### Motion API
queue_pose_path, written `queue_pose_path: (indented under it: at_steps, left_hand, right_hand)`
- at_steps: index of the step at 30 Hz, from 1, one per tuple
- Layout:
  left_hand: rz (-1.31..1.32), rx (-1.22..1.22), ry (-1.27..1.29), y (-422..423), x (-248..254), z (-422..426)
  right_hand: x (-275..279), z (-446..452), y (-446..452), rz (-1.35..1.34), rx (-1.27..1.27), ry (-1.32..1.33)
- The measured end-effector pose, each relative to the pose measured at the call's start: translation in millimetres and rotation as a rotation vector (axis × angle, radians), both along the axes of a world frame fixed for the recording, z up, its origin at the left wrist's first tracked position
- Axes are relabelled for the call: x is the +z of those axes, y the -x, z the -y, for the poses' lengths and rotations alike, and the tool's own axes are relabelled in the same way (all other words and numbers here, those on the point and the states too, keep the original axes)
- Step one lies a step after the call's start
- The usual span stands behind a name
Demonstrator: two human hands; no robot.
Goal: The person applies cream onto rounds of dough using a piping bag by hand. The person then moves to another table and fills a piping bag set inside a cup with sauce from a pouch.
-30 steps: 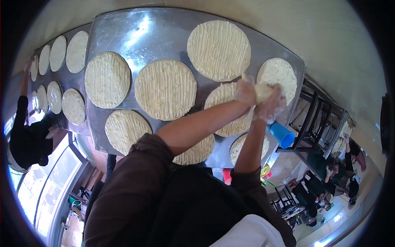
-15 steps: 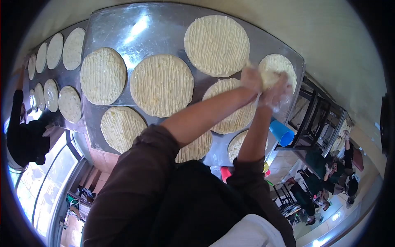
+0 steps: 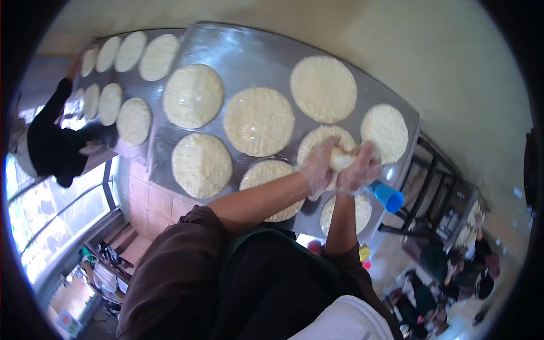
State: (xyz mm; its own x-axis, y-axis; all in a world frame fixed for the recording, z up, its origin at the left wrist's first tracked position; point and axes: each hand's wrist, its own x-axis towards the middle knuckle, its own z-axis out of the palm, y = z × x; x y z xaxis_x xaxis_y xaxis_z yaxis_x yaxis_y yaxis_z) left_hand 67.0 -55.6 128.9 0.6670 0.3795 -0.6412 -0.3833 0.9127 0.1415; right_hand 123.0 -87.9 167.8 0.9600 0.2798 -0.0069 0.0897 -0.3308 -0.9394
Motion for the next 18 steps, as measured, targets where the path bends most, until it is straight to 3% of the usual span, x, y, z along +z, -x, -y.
queue_pose_path:
  at_steps: [2,4,8,11,12,16,18]
  left_hand:
    - [0.191,0.067,0.052,38.2,29.5,3.8]
    - [0.184,0.097,0.04,72.1,38.6,10.0]
    - [0.181,0.165,-0.029,143.1,80.3,11.6]
    - [0.278,0.173,-0.092,193.6,69.6,7.8]
    - [0.299,0.169,-0.086,208.5,60.9,5.1]
    - [0.163,0.185,0.015,294.4,74.9,-11.7]
    - [0.19,0.144,-0.013,351.4,80.7,-27.9]
  right_hand:
    - [17.5,10.3,30.3,-0.135,0.461,-0.319]
    - [54.0,0.9,75.6,-0.154,0.488,-0.429]
    - [75.0,8.9,140.4,-0.238,0.684,-0.499]
    - [91.8,9.7,189.5,-0.244,0.654,-0.488]
    - [87.3,8.7,208.7,-0.372,0.612,-0.534]
    - [99.9,-11.5,304.1,-0.435,0.562,-0.736]
    - [72.9,-19.7,345.7,-0.248,0.558,-0.696]
